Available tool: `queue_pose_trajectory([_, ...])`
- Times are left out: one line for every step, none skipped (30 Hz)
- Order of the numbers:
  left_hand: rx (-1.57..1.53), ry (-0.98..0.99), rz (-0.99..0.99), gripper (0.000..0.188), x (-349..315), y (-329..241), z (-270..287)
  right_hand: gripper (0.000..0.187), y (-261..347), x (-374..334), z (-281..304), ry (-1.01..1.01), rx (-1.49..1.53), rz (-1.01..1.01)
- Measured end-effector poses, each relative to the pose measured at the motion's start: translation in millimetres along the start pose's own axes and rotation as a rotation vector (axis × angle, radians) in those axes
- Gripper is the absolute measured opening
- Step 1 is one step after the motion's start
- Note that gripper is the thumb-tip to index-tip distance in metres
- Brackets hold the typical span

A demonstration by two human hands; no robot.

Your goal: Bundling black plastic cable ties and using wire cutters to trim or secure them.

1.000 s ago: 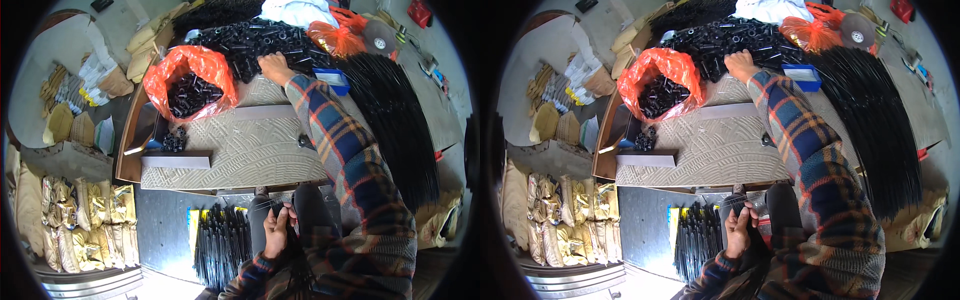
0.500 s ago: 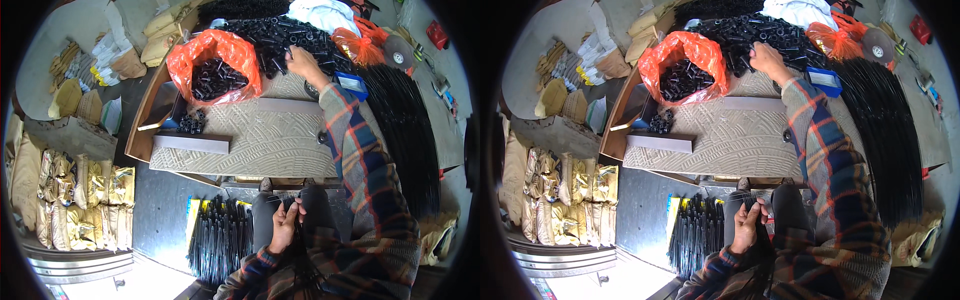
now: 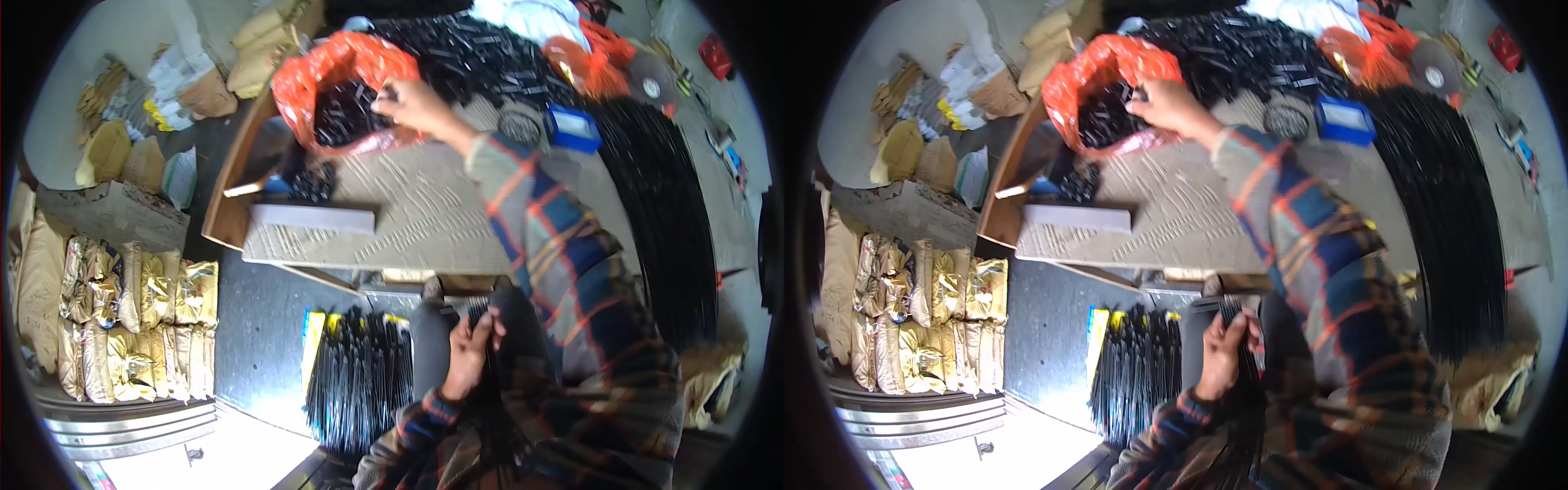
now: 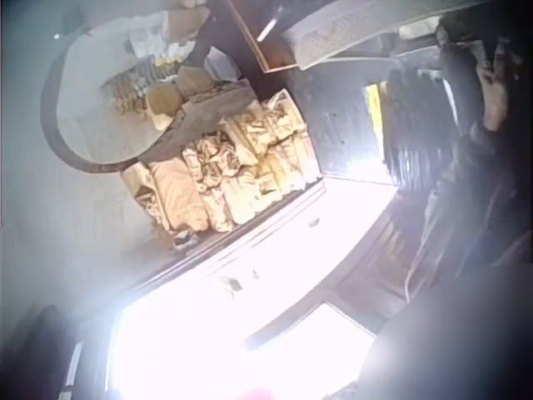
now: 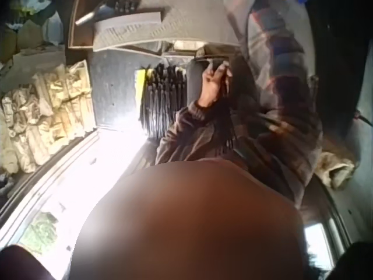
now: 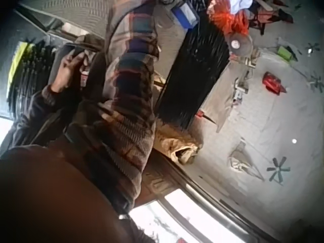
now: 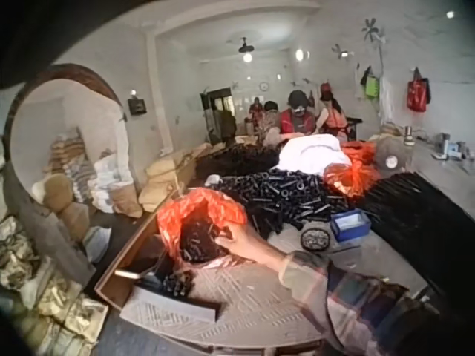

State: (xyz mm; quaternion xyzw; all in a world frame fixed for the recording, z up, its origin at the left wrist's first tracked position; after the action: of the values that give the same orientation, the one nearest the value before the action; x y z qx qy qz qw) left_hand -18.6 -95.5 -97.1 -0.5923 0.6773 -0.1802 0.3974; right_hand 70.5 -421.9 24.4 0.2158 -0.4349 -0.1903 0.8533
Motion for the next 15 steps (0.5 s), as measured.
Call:
queue_pose_trajectory([0.03, -0.028, 0.018, 0.021, -1, -1, 0, 0.021, 25, -21, 17, 0.171, 0.348, -0.385])
queue_pose_trajectory([-0.05, 0.011, -0.005, 0.024, -1, -5, -11, 0.017, 37, -44, 41, 0.154, 0.534, -0.27])
queue_pose_trajectory([-0.135, 0.029, -0.035, 0.027, -1, -11, -15, 0.018, 63, -68, 59, 0.222, 0.562, -0.305])
queue_pose_trajectory([-0.146, 0.042, -0.04, 0.029, -2, -9, -14, 0.02, 82, -95, 70, 0.287, 0.603, -0.366])
queue_pose_trajectory([-0.151, 0.044, -0.054, 0.03, 0, -3, -8, 0.021, 91, -123, 71, 0.352, 0.658, -0.419])
queue_pose_trajectory([-0.123, 0.025, -0.034, 0.03, -1, 0, -9, 0.023, 96, -148, 73, 0.348, 0.687, -0.427])
queue_pose_trajectory([-0.092, 0.002, -0.028, 0.03, -7, -3, -12, 0.026, 106, -165, 74, 0.349, 0.722, -0.422])
queue_pose_trajectory([-0.062, 0.012, -0.026, 0.029, -7, -1, -15, 0.03, 114, -181, 81, 0.367, 0.703, -0.471])
queue_pose_trajectory([-0.051, 0.021, -0.015, 0.029, -10, 2, -17, 0.027, 116, -196, 82, 0.323, 0.766, -0.42])
queue_pose_trajectory([-0.054, 0.03, -0.015, 0.029, -13, 3, -22, 0.024, 118, -208, 87, 0.332, 0.742, -0.42])
queue_pose_trajectory([-0.057, 0.036, -0.019, 0.029, -17, 3, -29, 0.021, 121, -217, 92, 0.343, 0.721, -0.417])
queue_pose_trajectory([-0.049, 0.036, -0.015, 0.029, -21, 4, -35, 0.021, 126, -224, 97, 0.335, 0.725, -0.418])
queue_pose_trajectory([-0.036, 0.034, -0.018, 0.033, -25, 5, -41, 0.019, 129, -229, 102, 0.322, 0.704, -0.418])
queue_pose_trajectory([-0.024, 0.031, -0.024, 0.038, -28, 7, -45, 0.018, 131, -234, 106, 0.311, 0.684, -0.416])
queue_pose_trajectory([-0.015, 0.03, -0.025, 0.038, -30, 10, -48, 0.018, 133, -238, 108, 0.304, 0.69, -0.412])
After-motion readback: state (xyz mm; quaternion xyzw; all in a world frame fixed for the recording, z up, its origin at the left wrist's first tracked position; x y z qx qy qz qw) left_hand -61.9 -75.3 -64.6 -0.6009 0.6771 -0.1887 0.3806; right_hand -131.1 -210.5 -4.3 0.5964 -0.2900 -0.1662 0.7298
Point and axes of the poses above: each hand's wrist, its own x-axis towards the middle knuckle, its own z-axis out of the back of the hand, y = z × x, the point moved 4 cm from there along x, towards the middle knuckle, and after that the axes turned 7 degrees about z, right-handed, at the moved point
